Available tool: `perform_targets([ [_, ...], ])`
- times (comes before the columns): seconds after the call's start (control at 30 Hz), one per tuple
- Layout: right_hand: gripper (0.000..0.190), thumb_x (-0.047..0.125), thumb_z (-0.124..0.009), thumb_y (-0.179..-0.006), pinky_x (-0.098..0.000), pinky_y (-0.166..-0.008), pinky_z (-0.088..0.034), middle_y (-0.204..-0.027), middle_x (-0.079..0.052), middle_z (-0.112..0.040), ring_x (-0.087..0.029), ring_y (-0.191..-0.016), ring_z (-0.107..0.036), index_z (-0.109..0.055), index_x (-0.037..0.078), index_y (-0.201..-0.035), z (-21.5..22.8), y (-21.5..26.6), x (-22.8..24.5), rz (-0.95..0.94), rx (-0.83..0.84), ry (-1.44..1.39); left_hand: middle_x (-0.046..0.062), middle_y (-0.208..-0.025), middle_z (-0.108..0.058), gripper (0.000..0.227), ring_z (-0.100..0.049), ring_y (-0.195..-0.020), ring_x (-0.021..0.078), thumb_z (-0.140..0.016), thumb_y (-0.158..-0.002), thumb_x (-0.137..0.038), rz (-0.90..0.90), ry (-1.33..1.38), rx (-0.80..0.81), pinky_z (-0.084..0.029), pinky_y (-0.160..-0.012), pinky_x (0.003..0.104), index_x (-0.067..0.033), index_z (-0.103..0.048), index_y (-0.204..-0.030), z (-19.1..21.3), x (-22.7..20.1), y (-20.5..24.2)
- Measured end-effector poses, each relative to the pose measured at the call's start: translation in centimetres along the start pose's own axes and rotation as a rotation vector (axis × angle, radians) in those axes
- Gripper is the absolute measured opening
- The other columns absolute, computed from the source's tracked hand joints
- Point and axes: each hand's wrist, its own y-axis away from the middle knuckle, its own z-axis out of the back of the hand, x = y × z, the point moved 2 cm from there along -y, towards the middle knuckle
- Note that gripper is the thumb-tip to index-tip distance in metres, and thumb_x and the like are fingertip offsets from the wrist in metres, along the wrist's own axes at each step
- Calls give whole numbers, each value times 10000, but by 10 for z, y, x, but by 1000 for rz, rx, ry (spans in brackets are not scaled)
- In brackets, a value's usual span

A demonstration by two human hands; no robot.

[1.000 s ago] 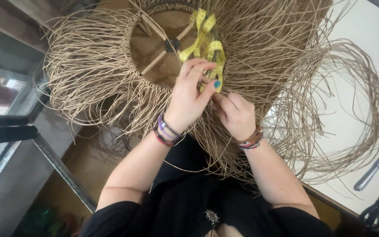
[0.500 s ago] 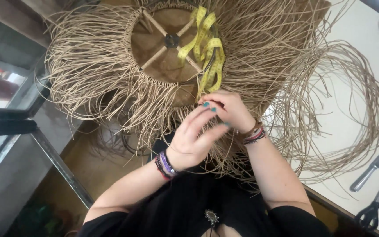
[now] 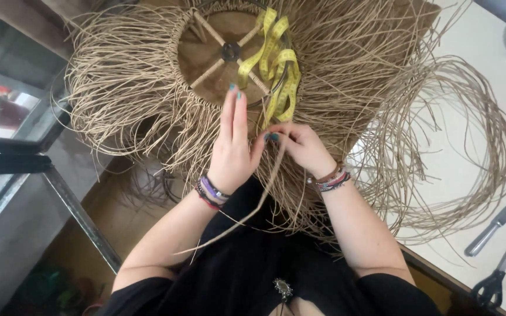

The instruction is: Weaving straw strands onto a circular frame to create a decorative shade.

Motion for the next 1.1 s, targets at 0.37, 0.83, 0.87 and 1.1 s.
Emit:
perform_targets([
  [0.37,180,50,-490,-1047,-138,-448,-200,-607,102,-328,13,-516,-269,-663,0,-1058,-45,2,10,-204,164,-604,66,-709,-718,335,-747,-693,309,-488,-971,-243,77,-69,551,-593,-710,440,-224,-632,-1273,92,49,34],
  [0.83,185,49,-516,-1030,-172,-387,-329,-731,-16,-450,9,-531,-337,-679,-23,-1076,-61,5,-16,-221,57,-721,4,-868,-623,275,-643,-717,202,-631,-1010,-279,-289,214,38,-562,-679,314,-118,-747,-1201,12,55,14],
  [0.87,168,73,-497,-1043,-167,-376,-296,-700,21,-355,0,-508,-310,-615,10,-1145,-63,7,-6,-160,36,-802,-12,-836,-608,214,-627,-718,204,-593,-1022,-253,-240,203,-13,-544,-684,322,-151,-757,-1115,8,61,9],
  [1.1,163,134,-458,-1069,-141,-362,-217,-636,66,-209,-5,-455,-243,-441,107,-1229,-72,4,0,-44,-90,-940,-18,-750,-535,241,-567,-764,225,-489,-1023,-107,-63,207,-95,-435,-745,356,-159,-671,-875,6,71,-42],
])
